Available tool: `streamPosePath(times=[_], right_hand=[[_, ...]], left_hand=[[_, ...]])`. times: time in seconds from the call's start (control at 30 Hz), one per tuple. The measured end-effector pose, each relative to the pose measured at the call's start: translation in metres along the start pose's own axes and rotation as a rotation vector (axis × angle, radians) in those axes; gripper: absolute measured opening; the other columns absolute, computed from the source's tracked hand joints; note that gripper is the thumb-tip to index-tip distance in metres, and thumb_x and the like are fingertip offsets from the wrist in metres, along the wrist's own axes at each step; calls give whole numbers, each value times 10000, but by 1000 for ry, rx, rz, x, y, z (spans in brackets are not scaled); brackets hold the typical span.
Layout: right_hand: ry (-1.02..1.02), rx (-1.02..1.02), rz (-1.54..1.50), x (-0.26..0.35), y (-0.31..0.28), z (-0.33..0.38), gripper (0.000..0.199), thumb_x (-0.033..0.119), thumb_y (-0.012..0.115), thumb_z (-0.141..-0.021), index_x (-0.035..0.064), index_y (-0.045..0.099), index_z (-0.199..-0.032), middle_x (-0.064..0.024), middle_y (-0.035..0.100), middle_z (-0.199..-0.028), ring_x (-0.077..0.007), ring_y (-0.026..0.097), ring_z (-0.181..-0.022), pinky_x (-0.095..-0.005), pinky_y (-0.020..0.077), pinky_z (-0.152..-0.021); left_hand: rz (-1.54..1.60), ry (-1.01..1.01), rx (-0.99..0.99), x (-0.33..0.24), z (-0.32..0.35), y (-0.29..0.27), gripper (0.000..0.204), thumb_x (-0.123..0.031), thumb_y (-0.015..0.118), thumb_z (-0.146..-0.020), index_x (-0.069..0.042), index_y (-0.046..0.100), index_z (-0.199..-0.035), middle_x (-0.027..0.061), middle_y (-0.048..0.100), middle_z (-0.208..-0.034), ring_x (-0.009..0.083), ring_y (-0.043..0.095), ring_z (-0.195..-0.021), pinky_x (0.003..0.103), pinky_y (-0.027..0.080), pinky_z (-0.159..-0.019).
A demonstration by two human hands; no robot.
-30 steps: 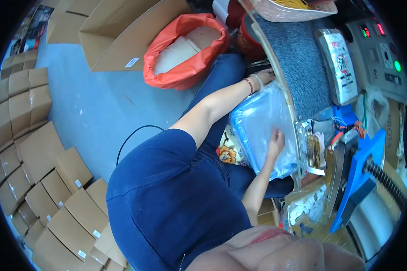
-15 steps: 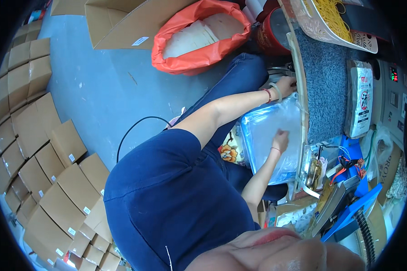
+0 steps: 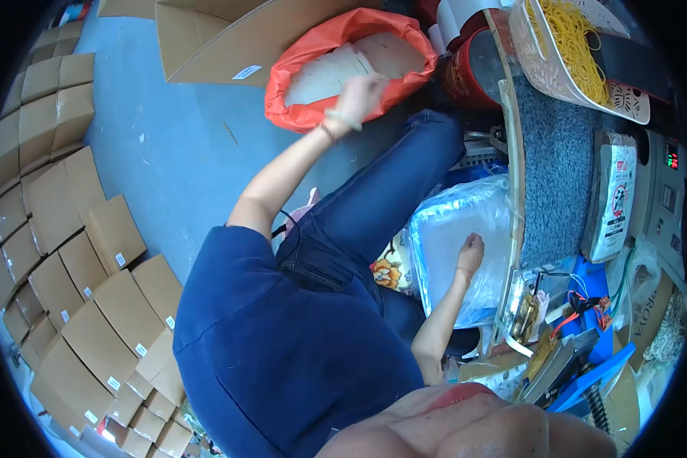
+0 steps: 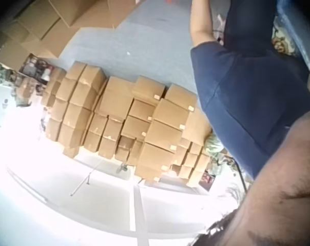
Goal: Using a heat sealer machine to seal plastic bags containing white materials.
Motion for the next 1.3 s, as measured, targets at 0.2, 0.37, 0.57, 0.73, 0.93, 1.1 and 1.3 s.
streamPosePath(times=[0.2, 0.37, 0.57, 0.73, 0.93, 1.1, 1.3], right_hand=[[119, 107, -225, 47, -21, 43, 232, 174, 623, -912, 26, 648, -1088, -172, 648, -1033, -290, 665, -864, -387, 527, -755], [135, 176, -216, 58, -25, 54, 230, 157, 620, -905, 35, 643, -1098, -184, 639, -1029, -302, 654, -850, -394, 521, -751], [59, 249, -196, 63, -19, 55, 238, 174, 600, -917, 32, 640, -1103, -206, 639, -1053, -326, 652, -866, -411, 516, -777], [69, 230, -198, 63, -34, 62, 248, 180, 596, -920, 32, 633, -1115, -203, 637, -1073, -351, 641, -926, -417, 508, -814], [-24, 32, -80, 103, -117, 88, 253, 189, 572, -944, 17, 615, -1125, -183, 637, -1069, -328, 640, -950, -402, 506, -818], [145, 208, -1342, 197, -177, 99, 457, 335, 494, -1008, -23, 510, -1292, -183, 577, -1268, -313, 561, -1181, -443, 481, -949], [207, 435, -2025, 257, -177, 122, 491, 252, 573, -969, -37, 435, -1342, -165, 548, -1297, -251, 535, -1222, -368, 460, -1002]], left_hand=[[-401, -548, 52, 118, -81, 77, 433, -455, 602, -896, -53, 719, -1002, 204, 690, -1000, 373, 667, -951, 453, 532, -820], [-457, -639, 18, 110, -93, 92, 459, -498, 606, -887, -75, 719, -1026, 151, 696, -1066, 312, 663, -1025, 406, 531, -833], [-373, -677, 37, 117, -105, 110, 418, -433, 663, -849, -65, 716, -1041, 149, 691, -1086, 310, 663, -1027, 417, 530, -845], [-66, -812, -102, 153, -110, 116, 490, -416, 711, -761, -9, 695, -1034, 182, 681, -1092, 368, 651, -1020, 406, 534, -861], [68, -112, -258, 65, -46, 11, 357, -333, 722, -738, 7, 621, -777, 197, 602, -645, 337, 643, -653, 425, 508, -607], [-292, 738, -319, -86, 71, -93, 133, -147, 728, -730, -44, 643, -738, 59, 492, -521, 189, 562, -478, 325, 468, -483], [-475, 1349, 178, -167, 179, -77, 441, -236, 695, -795, 13, 603, -1147, 14, 530, -625, 164, 574, -570, 298, 465, -540]])
Point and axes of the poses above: each hand's wrist, its own z-axis away from the middle knuckle, its own y-axis out of the palm, x = y × z, the point moved 3 cm from there along -z, towards the middle knuckle
